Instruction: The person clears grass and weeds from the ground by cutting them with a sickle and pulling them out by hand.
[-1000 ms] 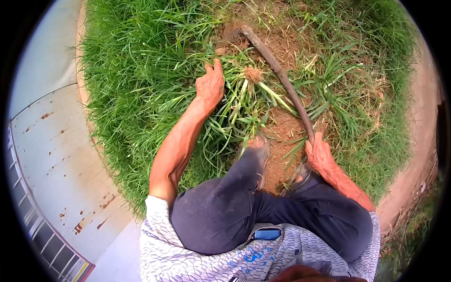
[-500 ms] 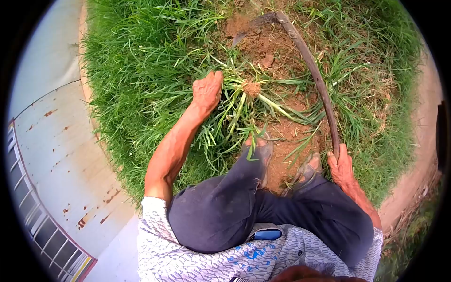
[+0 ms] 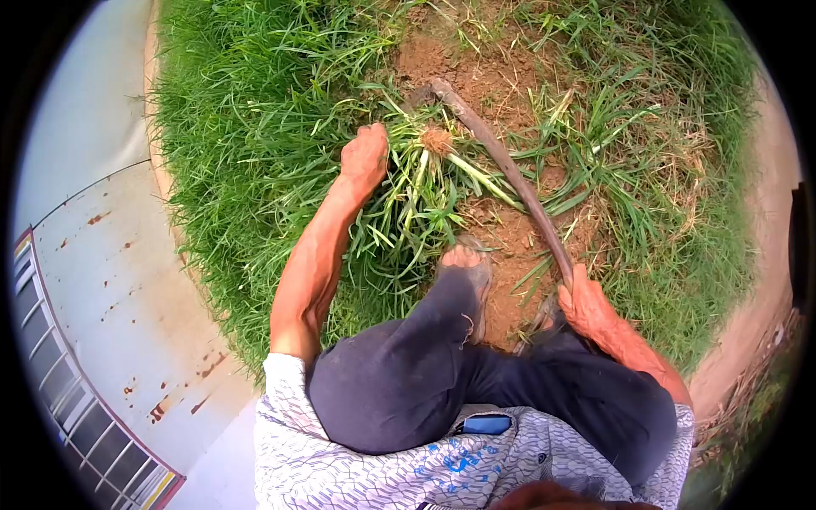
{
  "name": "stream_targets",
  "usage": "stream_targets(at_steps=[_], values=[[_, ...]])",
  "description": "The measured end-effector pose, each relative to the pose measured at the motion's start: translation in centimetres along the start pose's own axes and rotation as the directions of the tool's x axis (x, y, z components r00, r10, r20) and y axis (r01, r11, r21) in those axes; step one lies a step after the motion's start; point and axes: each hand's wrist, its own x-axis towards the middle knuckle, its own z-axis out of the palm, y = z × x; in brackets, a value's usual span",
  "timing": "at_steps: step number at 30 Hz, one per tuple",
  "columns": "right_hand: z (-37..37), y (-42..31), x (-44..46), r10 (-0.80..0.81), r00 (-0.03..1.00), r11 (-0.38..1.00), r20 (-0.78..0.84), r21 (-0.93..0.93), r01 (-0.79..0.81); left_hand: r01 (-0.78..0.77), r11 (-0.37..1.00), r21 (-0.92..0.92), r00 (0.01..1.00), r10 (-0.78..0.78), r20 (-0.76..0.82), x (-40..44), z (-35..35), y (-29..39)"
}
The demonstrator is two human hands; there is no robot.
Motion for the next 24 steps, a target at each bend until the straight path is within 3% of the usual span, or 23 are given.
stream_targets(at_steps=[3, 6, 8, 9, 11, 14, 15, 16, 17, 19, 21, 23, 24], values=[[-0.4, -0.1, -1.0, 0.099, 0.992, 0.993, 0.077, 0.06, -0.104, -0.064, 0.997, -0.042, 0.997, 0.066, 0.037, -1.0, 0.2, -0.4], [-0.9, 1.3, -3.1, 0.093, 0.995, 0.996, 0.021, -0.017, -0.092, -0.075, 0.997, -0.037, 0.996, 0.076, 0.043, -2.7, 0.1, 0.1], [-1.0, 7.1, -6.6, -0.116, 0.993, 0.917, -0.035, -0.387, 0.094, -0.137, 0.99, -0.039, 0.99, 0.137, 0.018, -3.8, -0.7, 1.6], [-1.8, 6.6, -8.2, -0.116, 0.993, 0.913, -0.027, -0.396, 0.096, -0.181, 0.983, -0.028, 0.983, 0.181, 0.029, -4.4, -1.6, 2.8], [-4.6, 4.1, -11.3, 0.311, 0.949, 0.942, -0.054, -0.118, -0.316, -0.283, 0.953, -0.111, 0.953, 0.292, 0.083, -5.7, -0.9, 4.8], [-5.5, 2.3, -11.5, 0.37, 0.927, 0.929, -0.06, -0.008, -0.371, -0.484, 0.815, -0.319, 0.819, 0.55, 0.162, -8.1, -0.9, 9.0], [-5.2, 2.4, -11.1, 0.366, 0.929, 0.93, -0.055, -0.008, -0.367, -0.52, 0.749, -0.411, 0.774, 0.616, 0.143, -9.0, -1.0, 10.0], [-5.0, 1.6, -9.9, 0.32, 0.943, 0.947, -0.094, 0.022, -0.319, -0.498, 0.738, -0.456, 0.739, 0.636, 0.222, -9.4, -1.8, 10.7], [-4.7, 0.9, -8.4, 0.274, 0.952, 0.962, -0.137, 0.053, -0.269, -0.492, 0.748, -0.445, 0.753, 0.622, 0.214, -10.0, -1.4, 10.9], [-4.3, -0.4, -5.1, 0.233, 0.958, 0.968, -0.167, 0.133, -0.212, -0.477, 0.844, -0.245, 0.83, 0.524, 0.191, -10.7, -1.6, 11.0], [-3.6, -1.5, -2.6, 0.143, 0.972, 0.984, -0.189, 0.132, -0.119, -0.32, 0.945, -0.061, 0.921, 0.326, 0.212, -10.7, -1.3, 9.7], [-2.8, -1.2, -1.6, 0.045, 0.978, 0.992, -0.205, 0.122, -0.02, -0.282, 0.959, 0.009, 0.949, 0.277, 0.149, -10.9, -1.0, 8.2], [-2.4, -0.6, -1.5, -0.023, 0.977, 0.999, -0.212, 0.043, 0.033, -0.345, 0.937, -0.047, 0.929, 0.348, 0.128, -11.6, -0.4, 7.3]])
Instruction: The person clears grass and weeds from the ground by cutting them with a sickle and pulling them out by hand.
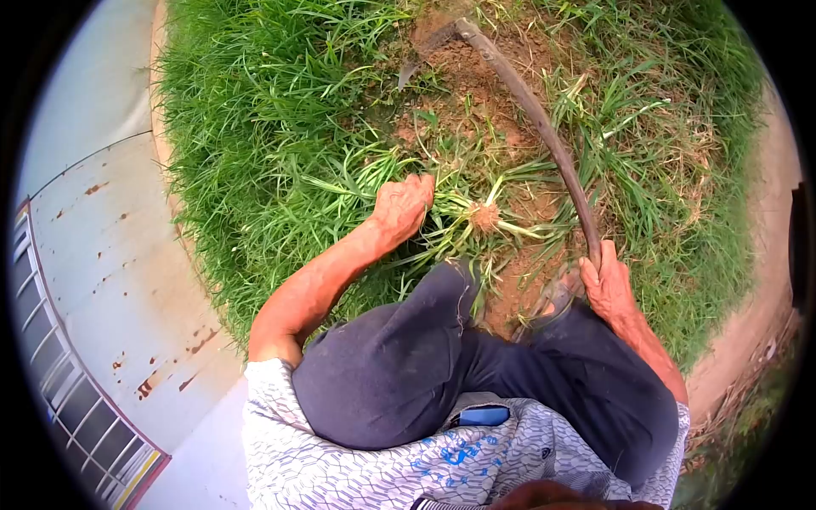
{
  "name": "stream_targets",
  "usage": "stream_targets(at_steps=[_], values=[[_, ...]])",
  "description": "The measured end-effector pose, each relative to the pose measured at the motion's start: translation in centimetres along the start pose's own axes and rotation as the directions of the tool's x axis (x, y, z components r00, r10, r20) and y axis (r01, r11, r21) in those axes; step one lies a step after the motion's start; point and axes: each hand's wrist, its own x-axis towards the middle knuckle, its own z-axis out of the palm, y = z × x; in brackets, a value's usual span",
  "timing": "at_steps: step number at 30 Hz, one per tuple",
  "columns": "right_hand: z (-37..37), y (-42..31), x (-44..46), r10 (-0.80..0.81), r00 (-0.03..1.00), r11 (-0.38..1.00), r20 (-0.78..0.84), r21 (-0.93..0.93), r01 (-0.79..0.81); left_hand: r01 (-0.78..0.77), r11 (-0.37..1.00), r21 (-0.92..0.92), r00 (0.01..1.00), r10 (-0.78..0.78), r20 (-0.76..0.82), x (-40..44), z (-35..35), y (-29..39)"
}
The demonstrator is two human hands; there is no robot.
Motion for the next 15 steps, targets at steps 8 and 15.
stream_targets(at_steps=[8, 15], values=[[-2.2, 4.2, -4.7, 0.201, 0.974, 0.977, 0.107, -0.093, -0.192, 0.084, 0.983, -0.162, 0.993, -0.068, 0.1, 0.3, -1.6, -0.8], [-0.6, -2.7, 4.1, 0.059, 0.996, 0.998, -0.068, 0.026, -0.058, 0.292, 0.953, -0.081, 0.93, -0.303, -0.21, 6.6, -5.5, -5.7]])
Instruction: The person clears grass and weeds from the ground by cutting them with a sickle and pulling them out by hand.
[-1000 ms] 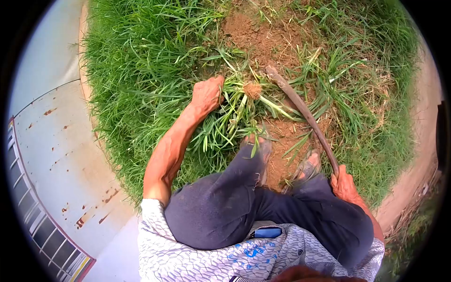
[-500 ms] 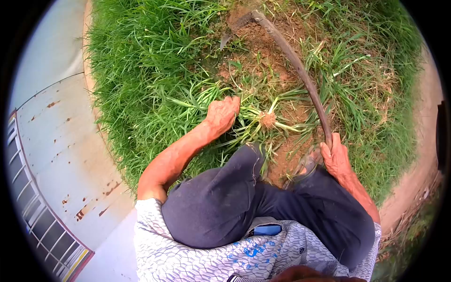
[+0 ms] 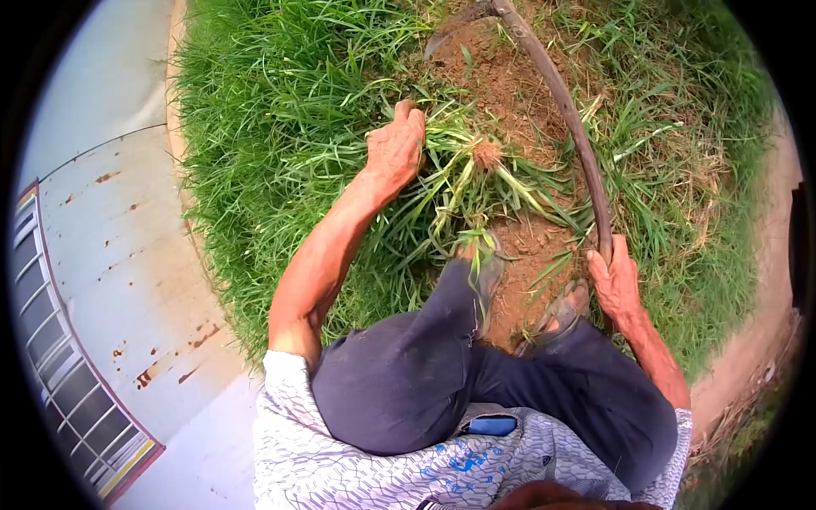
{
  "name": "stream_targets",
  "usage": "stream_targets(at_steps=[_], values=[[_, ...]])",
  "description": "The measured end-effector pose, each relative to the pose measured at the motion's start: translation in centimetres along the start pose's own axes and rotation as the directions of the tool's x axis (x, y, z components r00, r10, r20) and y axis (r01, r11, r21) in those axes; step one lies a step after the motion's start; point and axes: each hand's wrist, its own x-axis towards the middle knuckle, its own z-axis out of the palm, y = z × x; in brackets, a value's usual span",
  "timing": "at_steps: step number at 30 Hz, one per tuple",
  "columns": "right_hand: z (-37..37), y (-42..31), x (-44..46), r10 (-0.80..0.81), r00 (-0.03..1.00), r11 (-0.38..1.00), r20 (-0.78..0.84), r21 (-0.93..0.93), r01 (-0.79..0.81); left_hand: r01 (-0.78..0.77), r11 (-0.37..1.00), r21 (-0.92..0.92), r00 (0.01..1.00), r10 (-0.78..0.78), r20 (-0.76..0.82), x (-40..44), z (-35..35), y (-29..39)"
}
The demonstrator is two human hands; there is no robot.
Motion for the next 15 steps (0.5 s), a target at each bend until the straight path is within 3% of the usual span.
stream_targets(at_steps=[2, 4, 6, 10, 12, 14, 15], values=[[0.8, -1.1, 1.8, -0.07, 0.997, 0.997, 0.014, -0.023, 0.07, 0.04, 0.998, 0.045, 0.994, -0.035, -0.102, 1.9, 1.3, -2.4], [1.0, -0.8, 2.2, -0.138, 0.99, 0.99, -0.012, -0.032, 0.137, 0.199, 0.979, -0.048, 0.978, -0.195, 0.077, 3.4, 1.6, -3.5], [0.7, 2.0, 1.4, -0.117, 0.991, 0.978, 0.066, -0.163, 0.127, 0.241, 0.956, -0.165, 0.97, -0.23, 0.083, 3.5, 2.6, -3.8], [-1.0, 8.9, -5.0, 0.013, 1.0, 0.971, 0.005, -0.239, -0.011, 0.3, 0.948, -0.109, 0.948, -0.283, 0.146, 4.4, 3.9, -3.2], [-3.2, 8.8, -8.9, 0.215, 0.976, 0.967, 0.033, -0.144, -0.208, 0.136, 0.967, -0.216, 0.987, -0.114, 0.11, 3.3, 6.4, -3.7], [-3.7, 13.0, -12.9, 0.222, 0.973, 0.966, -0.057, -0.12, -0.228, 0.171, 0.936, -0.308, 0.974, -0.113, 0.198, 2.8, 6.6, -1.5], [-4.1, 12.4, -13.3, 0.22, 0.973, 0.967, -0.067, -0.119, -0.226, 0.195, 0.748, -0.634, 0.978, -0.097, 0.187, 2.2, 8.8, -0.9]])
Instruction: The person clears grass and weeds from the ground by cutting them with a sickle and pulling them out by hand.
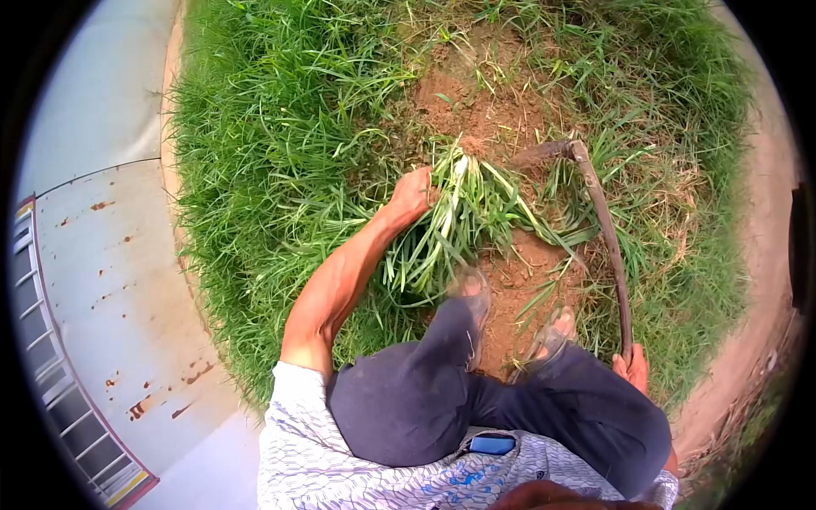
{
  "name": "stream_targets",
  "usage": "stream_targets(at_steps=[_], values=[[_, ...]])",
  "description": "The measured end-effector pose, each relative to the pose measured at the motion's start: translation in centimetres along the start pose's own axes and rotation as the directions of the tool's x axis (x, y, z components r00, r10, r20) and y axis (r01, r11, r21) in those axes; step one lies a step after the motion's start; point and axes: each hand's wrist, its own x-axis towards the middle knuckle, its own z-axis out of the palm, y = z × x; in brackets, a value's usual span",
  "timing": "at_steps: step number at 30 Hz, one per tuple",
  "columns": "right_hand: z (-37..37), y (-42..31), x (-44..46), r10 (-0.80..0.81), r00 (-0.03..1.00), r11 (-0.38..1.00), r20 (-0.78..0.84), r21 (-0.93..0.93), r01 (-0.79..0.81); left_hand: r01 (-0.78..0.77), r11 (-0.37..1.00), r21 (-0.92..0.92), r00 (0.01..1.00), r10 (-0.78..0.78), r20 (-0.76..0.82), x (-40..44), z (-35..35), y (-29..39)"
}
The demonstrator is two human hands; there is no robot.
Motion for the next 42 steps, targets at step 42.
stream_targets(at_steps=[42], values=[[1.4, -24.4, 16.5, -0.206, 0.978, 0.969, 0.014, 0.139, 0.203, 0.075, 0.818, 0.571, 0.921, 0.163, -0.355, 11.2, -14.3, 0.9]])
